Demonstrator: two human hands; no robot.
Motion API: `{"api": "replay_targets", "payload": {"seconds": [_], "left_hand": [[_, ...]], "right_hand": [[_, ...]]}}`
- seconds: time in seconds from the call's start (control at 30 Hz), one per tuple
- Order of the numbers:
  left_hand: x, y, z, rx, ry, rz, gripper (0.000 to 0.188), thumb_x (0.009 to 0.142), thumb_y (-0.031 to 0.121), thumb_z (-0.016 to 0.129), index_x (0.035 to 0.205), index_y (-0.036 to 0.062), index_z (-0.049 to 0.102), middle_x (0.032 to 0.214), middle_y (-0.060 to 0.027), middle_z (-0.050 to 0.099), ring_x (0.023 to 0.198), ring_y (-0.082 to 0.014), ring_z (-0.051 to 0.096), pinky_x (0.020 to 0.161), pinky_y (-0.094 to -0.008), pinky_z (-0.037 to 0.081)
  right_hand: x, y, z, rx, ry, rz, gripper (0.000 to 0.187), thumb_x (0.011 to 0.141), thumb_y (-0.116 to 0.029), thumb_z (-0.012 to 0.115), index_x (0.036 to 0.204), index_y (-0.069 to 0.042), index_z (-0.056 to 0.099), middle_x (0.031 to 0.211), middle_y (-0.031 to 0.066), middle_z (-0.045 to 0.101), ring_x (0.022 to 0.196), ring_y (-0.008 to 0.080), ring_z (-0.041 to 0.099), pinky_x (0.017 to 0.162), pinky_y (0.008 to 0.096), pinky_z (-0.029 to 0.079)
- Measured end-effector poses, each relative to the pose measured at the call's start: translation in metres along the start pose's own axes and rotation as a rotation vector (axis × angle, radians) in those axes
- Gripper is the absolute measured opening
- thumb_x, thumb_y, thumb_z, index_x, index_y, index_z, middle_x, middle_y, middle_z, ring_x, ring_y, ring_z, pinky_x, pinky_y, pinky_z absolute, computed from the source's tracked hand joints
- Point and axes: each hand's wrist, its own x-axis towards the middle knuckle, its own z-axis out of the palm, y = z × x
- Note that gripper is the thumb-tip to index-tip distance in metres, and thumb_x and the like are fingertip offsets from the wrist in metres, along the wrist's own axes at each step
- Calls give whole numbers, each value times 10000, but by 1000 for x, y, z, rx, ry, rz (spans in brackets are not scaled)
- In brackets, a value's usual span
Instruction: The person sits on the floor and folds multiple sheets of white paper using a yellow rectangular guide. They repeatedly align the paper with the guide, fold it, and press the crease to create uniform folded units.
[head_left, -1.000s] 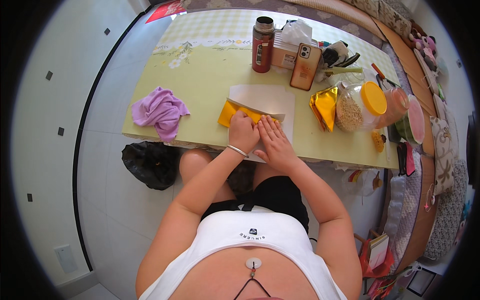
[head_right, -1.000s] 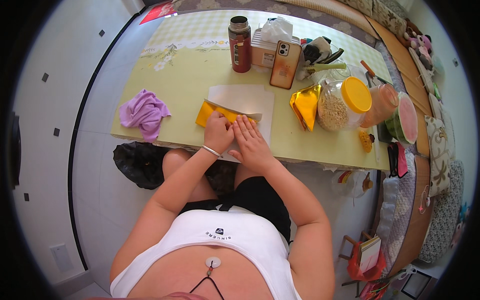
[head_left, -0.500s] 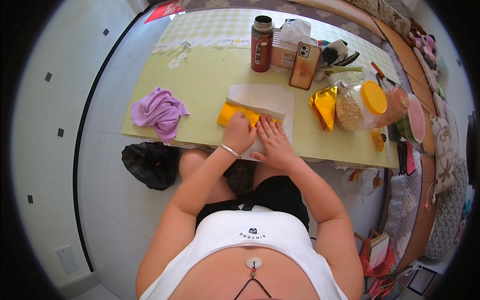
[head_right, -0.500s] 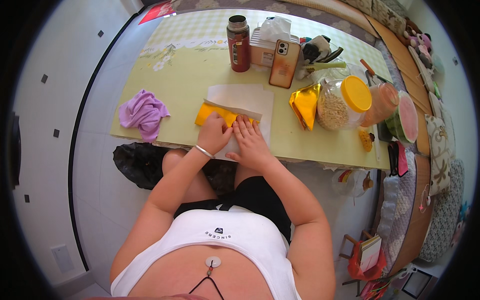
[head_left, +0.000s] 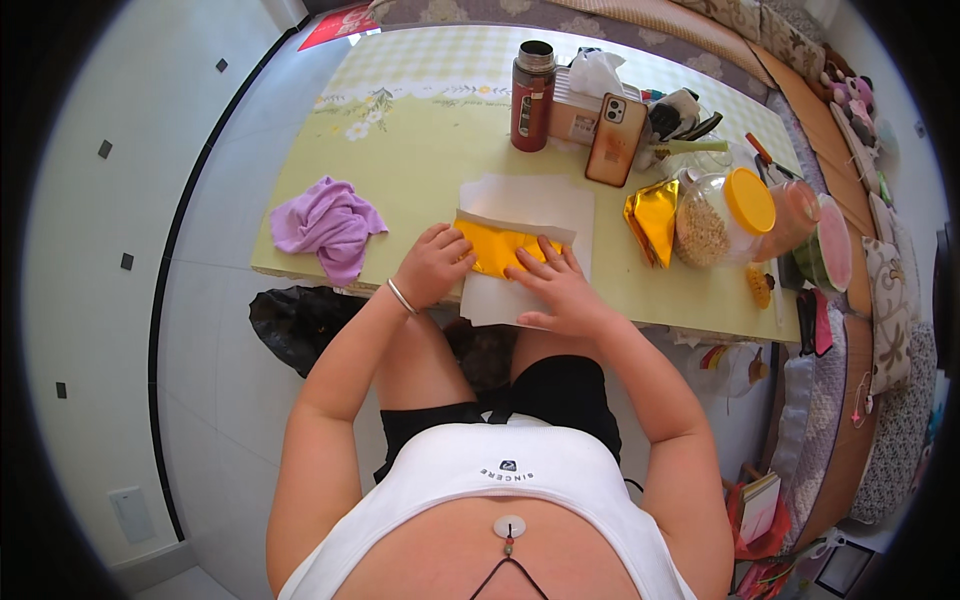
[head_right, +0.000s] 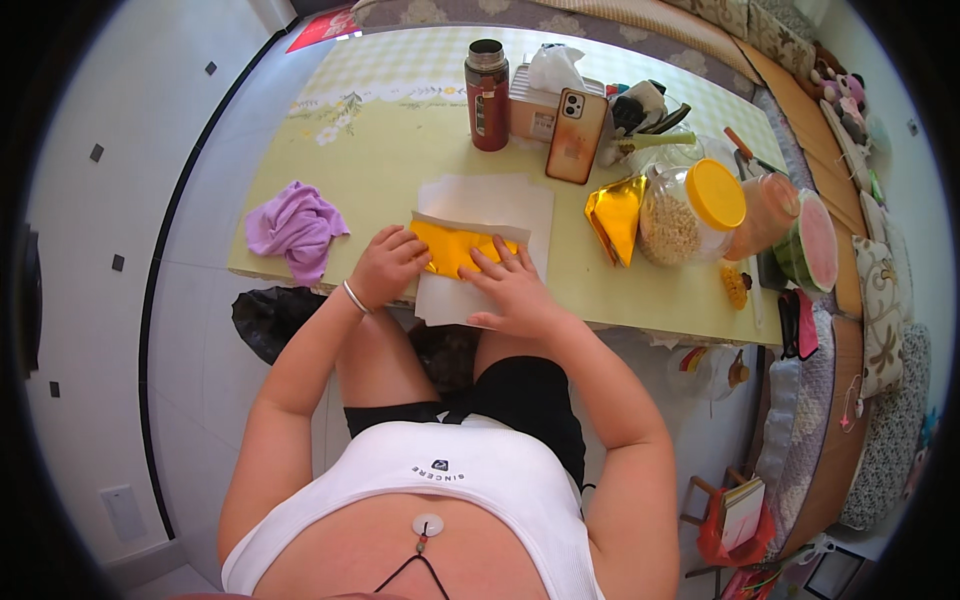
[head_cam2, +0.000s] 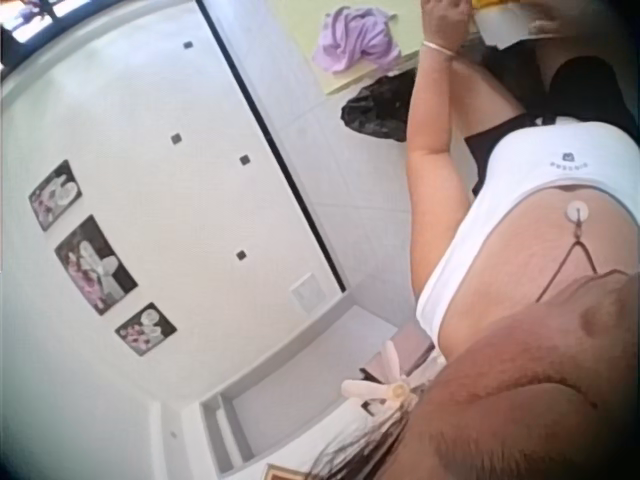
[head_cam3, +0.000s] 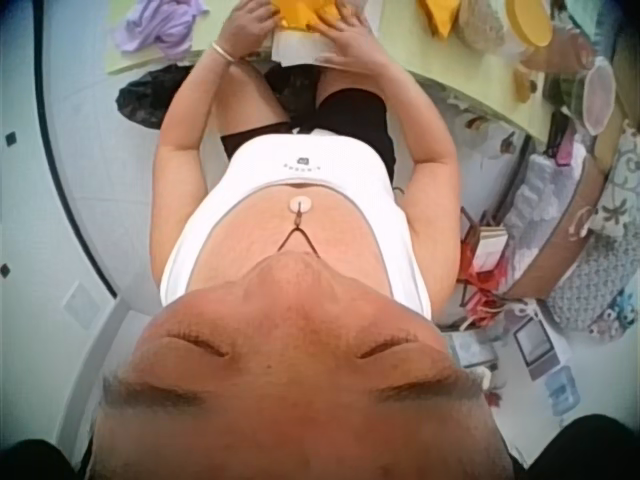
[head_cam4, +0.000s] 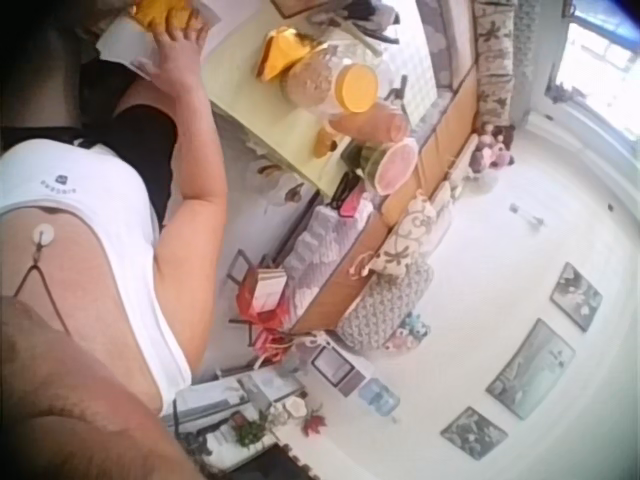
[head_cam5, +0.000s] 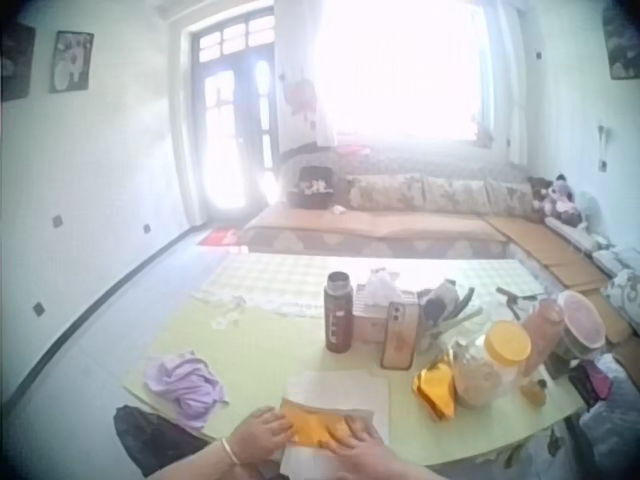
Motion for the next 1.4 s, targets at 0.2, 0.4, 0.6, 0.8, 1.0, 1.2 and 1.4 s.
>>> {"api": "replay_targets", "payload": {"seconds": [0.2, 0.4, 0.6, 0.8, 1.0, 1.2, 1.4], "left_hand": [[24, 53, 9, -178, 8, -13, 152, 758, 96, 675, 905, 63, 692, 848, -72, 648, 892, -262, 639, 894, -430, 509], [17, 61, 15, -443, 73, -311, 252, 672, 56, 712, 924, 49, 707, 928, -106, 647, 909, -318, 616, 840, -424, 503], [4, 39, 22, -512, 133, -554, 141, 727, 96, 769, 851, 47, 723, 969, -103, 657, 970, -313, 600, 870, -417, 492], [8, 41, 40, -426, 168, -704, 129, 722, 135, 793, 734, 43, 703, 915, -100, 654, 927, -313, 590, 843, -427, 475], [13, 43, 44, -346, 162, -721, 113, 699, 120, 785, 694, 57, 692, 890, -100, 641, 920, -317, 592, 835, -434, 472], [19, 49, 37, -297, 129, -742, 126, 688, 114, 786, 734, 47, 689, 891, -109, 635, 908, -317, 592, 841, -422, 473], [13, 63, 34, 5, 139, -417, 157, 733, 104, 750, 873, 45, 708, 877, -91, 628, 872, -294, 603, 852, -424, 466]], "right_hand": [[0, 29, -10, 215, 216, 17, 352, 882, -163, 712, 1209, -52, 646, 1218, 175, 681, 1334, 397, 520, 1131, 507, 398], [2, -9, 2, 178, 374, -3, 244, 779, -152, 795, 934, -49, 637, 1222, 176, 651, 1264, 435, 552, 1053, 504, 456], [7, -16, 19, 124, 485, 83, 189, 784, -144, 781, 806, -42, 623, 1265, 182, 638, 1216, 432, 569, 1047, 477, 460], [11, -15, 26, 164, 547, 182, 155, 803, -120, 754, 838, -26, 635, 1261, 178, 644, 1209, 386, 581, 1028, 447, 476], [14, -20, 24, 84, 534, 191, 289, 832, -101, 716, 1119, -71, 706, 1256, 163, 633, 1182, 362, 590, 1010, 439, 488], [15, -17, 28, -120, 467, 132, 416, 833, -88, 687, 1247, -120, 700, 1292, 171, 595, 1191, 365, 551, 1023, 442, 474], [16, -18, 27, -147, 436, 122, 407, 849, -103, 669, 1255, -122, 696, 1310, 185, 583, 1199, 374, 535, 1048, 441, 450]]}}
